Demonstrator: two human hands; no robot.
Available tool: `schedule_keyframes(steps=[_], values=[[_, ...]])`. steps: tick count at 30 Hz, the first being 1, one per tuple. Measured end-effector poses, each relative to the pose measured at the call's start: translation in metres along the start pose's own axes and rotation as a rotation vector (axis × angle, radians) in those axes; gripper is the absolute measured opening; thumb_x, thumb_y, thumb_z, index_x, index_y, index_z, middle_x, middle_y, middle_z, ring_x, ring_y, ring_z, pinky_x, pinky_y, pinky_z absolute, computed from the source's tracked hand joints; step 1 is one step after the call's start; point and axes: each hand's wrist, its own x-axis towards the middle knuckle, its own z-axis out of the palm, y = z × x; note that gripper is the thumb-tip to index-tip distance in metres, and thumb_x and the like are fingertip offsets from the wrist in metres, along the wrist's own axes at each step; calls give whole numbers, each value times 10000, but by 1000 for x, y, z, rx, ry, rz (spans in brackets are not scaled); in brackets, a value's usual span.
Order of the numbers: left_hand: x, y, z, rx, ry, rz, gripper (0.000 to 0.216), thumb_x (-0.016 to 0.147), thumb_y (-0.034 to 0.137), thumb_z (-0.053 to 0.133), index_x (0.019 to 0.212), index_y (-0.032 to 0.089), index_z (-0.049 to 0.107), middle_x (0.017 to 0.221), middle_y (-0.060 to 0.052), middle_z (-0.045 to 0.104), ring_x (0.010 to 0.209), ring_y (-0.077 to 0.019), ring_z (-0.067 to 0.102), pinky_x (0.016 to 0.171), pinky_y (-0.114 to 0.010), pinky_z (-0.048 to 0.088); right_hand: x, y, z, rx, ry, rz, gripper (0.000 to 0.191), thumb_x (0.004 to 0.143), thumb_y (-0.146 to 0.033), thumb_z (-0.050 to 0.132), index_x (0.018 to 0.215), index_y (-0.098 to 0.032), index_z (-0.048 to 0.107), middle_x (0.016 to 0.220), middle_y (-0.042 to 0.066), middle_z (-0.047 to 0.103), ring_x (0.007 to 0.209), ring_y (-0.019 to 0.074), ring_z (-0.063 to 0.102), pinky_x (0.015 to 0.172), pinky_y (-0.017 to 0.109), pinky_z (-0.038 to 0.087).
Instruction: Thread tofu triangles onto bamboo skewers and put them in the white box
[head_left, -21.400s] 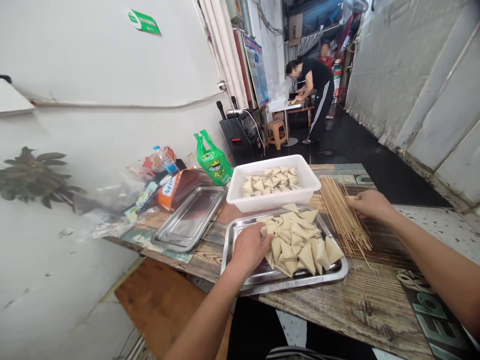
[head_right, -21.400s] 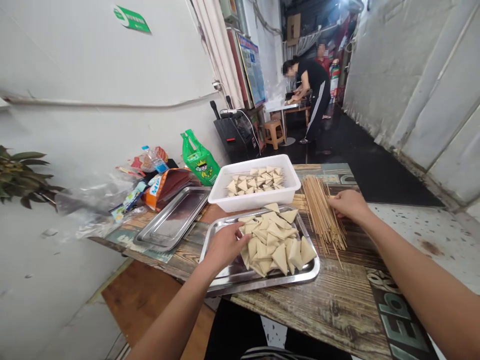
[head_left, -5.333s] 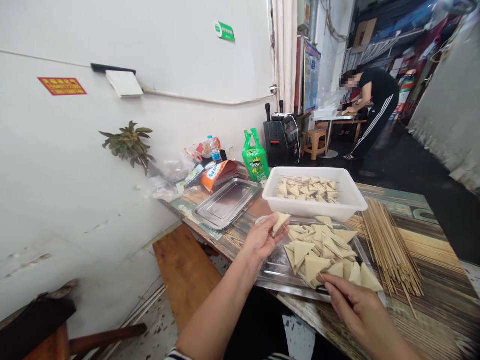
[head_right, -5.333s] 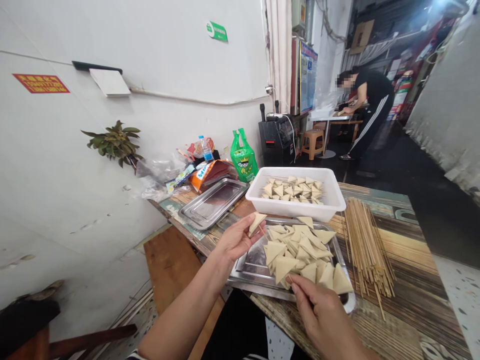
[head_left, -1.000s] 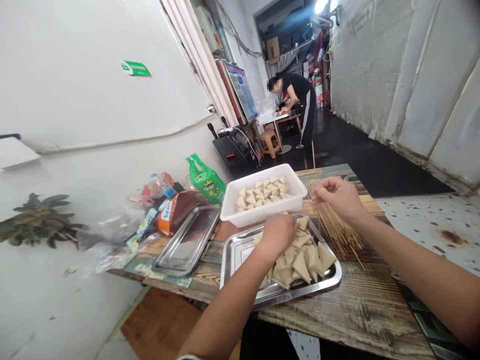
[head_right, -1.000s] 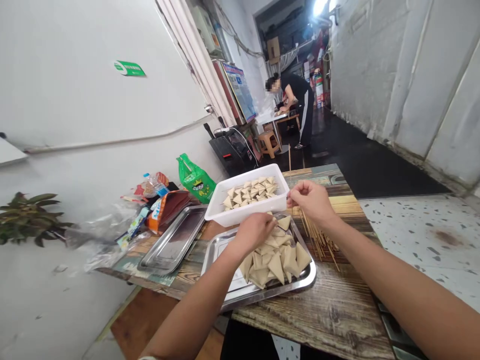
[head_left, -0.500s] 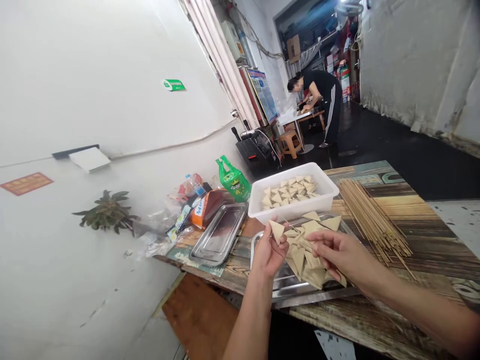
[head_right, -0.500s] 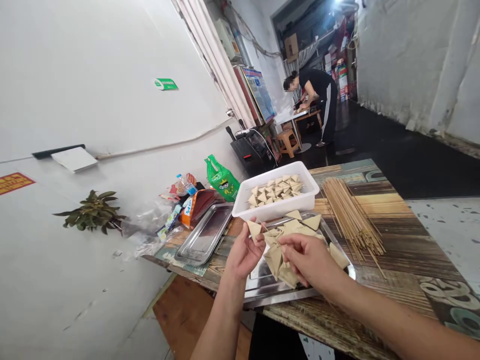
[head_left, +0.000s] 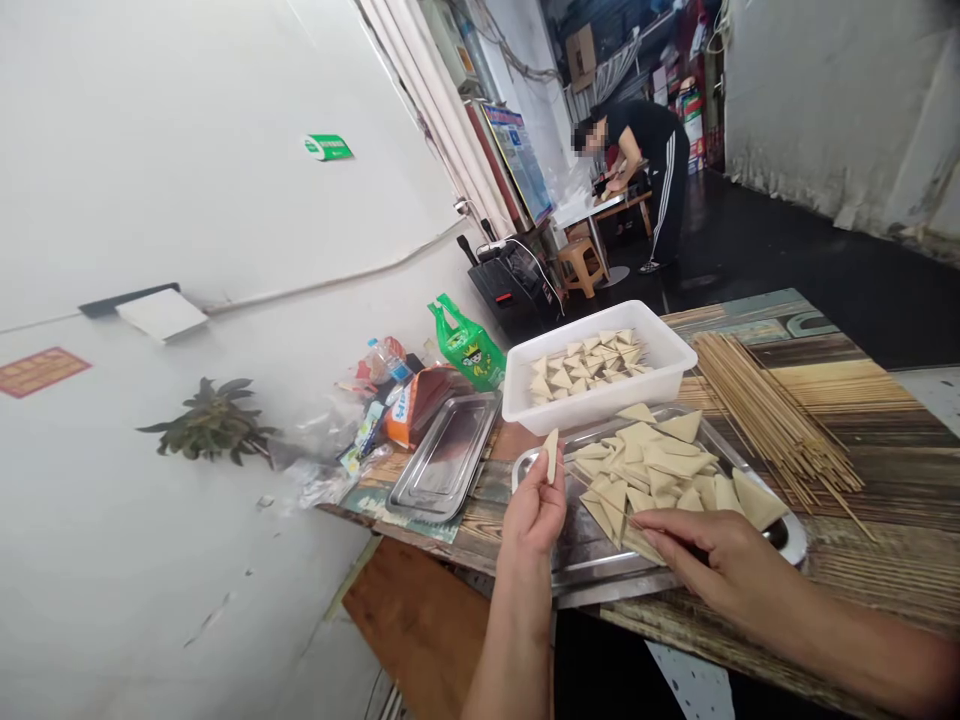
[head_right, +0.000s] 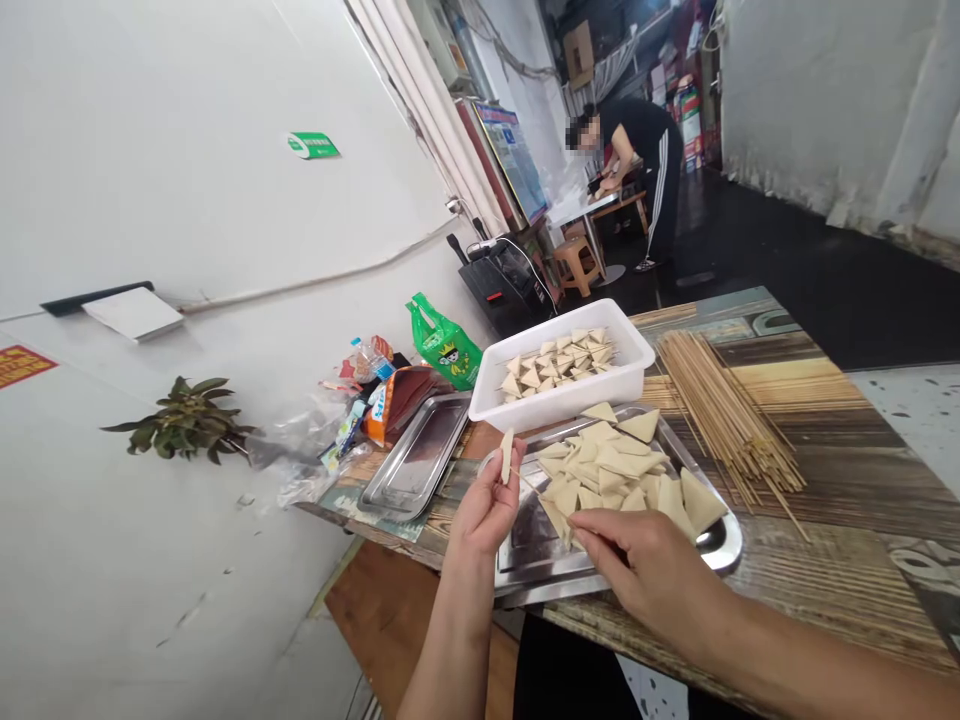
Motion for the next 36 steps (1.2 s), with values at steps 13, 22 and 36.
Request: schedule_keyframes(steps=[13, 22, 36], values=[[-27, 5, 10, 68, 54, -95, 77, 795, 183, 557, 819, 126, 603, 827, -49, 656, 744, -117, 639, 795, -350, 512, 1, 3, -1, -31, 45, -31, 279, 842, -266, 449, 988, -248, 687, 843, 10, 723, 779, 182, 668, 700, 270, 521], [-29, 2, 9, 122, 116, 8, 36, 774, 144, 577, 799, 122, 592, 814, -72, 669, 753, -141, 647, 797, -381, 514, 0, -2, -2, -21, 31, -45, 274, 834, -244, 458, 980, -265, 689, 839, 9, 724, 761, 195, 670, 691, 298, 522], [-34, 1, 13, 152, 76, 2, 45, 769, 152, 585, 785, 112, 596, 753, -76, 675, 712, -150, 652, 817, -440, 501, 0, 0, -1, -27, 27, -70, 270, 834, -232, 451, 945, -247, 697, 867, 24, 722, 765, 198, 667, 690, 303, 519]])
